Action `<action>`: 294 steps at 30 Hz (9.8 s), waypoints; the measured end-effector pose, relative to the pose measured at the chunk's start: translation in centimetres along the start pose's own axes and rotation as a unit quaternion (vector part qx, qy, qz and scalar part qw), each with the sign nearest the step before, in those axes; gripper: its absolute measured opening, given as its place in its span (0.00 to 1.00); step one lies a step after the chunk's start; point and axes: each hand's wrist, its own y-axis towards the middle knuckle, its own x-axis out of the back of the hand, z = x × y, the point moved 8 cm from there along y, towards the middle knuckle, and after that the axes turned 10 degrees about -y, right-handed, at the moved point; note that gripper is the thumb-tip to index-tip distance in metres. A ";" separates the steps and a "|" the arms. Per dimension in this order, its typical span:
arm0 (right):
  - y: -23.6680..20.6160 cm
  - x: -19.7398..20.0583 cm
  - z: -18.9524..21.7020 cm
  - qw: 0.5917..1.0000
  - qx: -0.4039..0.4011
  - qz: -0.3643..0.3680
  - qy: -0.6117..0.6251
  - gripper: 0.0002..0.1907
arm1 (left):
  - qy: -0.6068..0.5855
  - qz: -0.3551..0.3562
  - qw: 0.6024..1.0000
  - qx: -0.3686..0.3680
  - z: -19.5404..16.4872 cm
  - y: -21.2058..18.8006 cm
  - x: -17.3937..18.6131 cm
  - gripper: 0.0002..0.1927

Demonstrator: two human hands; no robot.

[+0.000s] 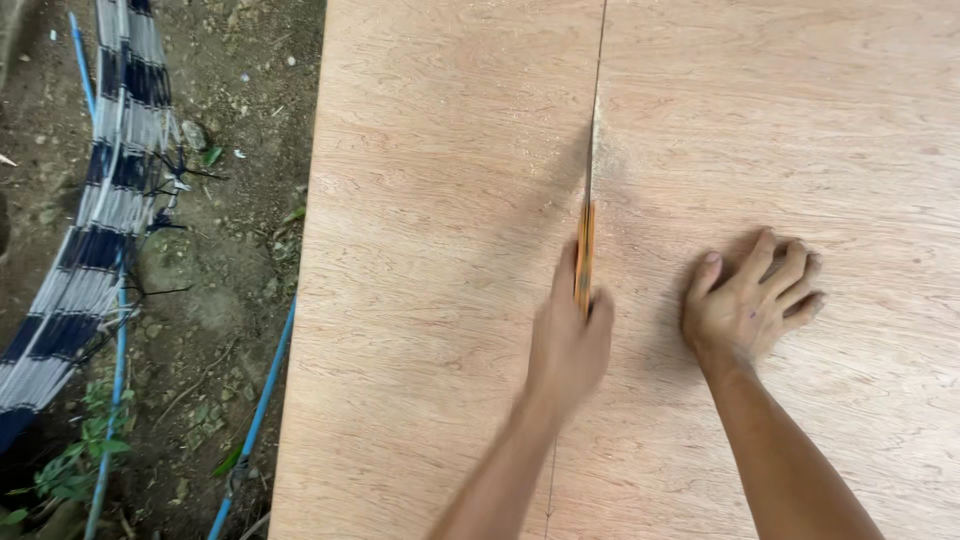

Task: The person uses a hand saw to cut a large sheet of plywood along a pre-marked line. They hold the board steady with one hand while sawing with the other, maintaining a steady back-and-forth motion throughout the clip.

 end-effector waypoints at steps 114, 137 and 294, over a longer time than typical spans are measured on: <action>8.9 -1.1 5.5 0.997 0.081 0.002 -0.016 0.37 | -0.016 0.003 0.998 0.064 3.4 2.0 1.1 0.41; 7.0 -1.8 5.1 0.996 0.085 0.036 -0.004 0.37 | 0.020 -0.048 0.988 -0.148 -3.1 9.5 0.6 0.42; 7.1 -2.5 4.7 0.994 0.107 0.027 -0.022 0.37 | 0.035 0.030 0.993 0.107 4.1 -1.4 0.8 0.43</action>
